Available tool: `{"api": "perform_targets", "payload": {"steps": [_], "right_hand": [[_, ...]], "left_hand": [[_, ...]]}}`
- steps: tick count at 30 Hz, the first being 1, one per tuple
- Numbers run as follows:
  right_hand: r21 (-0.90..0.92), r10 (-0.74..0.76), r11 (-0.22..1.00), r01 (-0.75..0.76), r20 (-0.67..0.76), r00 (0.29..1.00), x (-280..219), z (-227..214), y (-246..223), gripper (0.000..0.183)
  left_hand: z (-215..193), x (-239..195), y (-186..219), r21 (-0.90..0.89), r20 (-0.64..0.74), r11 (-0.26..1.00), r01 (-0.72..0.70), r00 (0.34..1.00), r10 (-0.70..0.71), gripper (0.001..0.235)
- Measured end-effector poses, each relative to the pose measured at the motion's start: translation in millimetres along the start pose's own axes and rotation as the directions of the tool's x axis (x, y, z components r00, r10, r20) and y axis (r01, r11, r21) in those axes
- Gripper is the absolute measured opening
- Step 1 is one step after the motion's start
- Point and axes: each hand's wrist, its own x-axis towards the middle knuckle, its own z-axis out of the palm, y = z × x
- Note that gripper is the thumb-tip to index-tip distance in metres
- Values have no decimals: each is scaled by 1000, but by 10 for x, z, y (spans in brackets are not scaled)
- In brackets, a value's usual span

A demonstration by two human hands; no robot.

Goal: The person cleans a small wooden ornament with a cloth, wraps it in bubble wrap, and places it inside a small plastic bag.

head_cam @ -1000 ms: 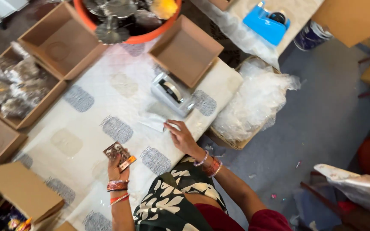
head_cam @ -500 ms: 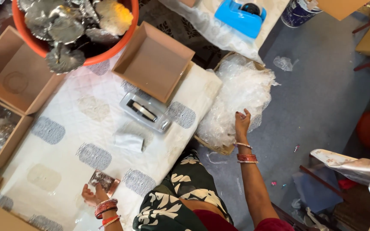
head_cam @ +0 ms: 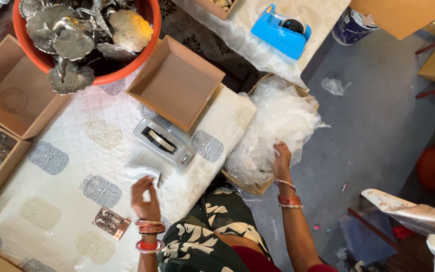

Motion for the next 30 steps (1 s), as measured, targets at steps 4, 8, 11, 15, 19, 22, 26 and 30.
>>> {"api": "perform_targets", "payload": {"steps": [4, 8, 11, 15, 19, 22, 26, 30], "right_hand": [[286, -109, 955, 78, 93, 990, -189, -73, -275, 13], [-180, -338, 917, 355, 119, 933, -575, 276, -893, 7], [-579, -505, 512, 634, 394, 768, -764, 478, -1001, 6], [-576, -416, 29, 817, 736, 534, -1233, 852, -1135, 14], [-505, -367, -56, 861, 813, 453, -1529, 791, -917, 14], [-477, -286, -19, 879, 845, 453, -1712, 769, -936, 14], [-404, -243, 72, 912, 880, 409, -1795, 688, -998, 18], [-478, -484, 400, 782, 615, 623, -1646, 340, -595, 28]], "left_hand": [[240, 31, 495, -164, 225, 986, 23, 974, 15, 19], [539, 75, 883, -340, 579, 929, 145, 811, 85, 23], [758, 171, 1331, -358, 715, 917, 177, 683, 148, 28], [1232, 127, 1644, -357, 788, 924, 134, 575, 221, 62], [1745, 80, 1741, -271, 808, 958, 94, 563, 173, 106], [1843, 98, 1952, 46, 923, 990, 135, 374, -94, 130], [2281, -96, 1610, 10, 894, 937, 350, 416, -165, 105], [2579, -267, 1150, 70, 810, 903, 423, 504, -299, 68]]}}
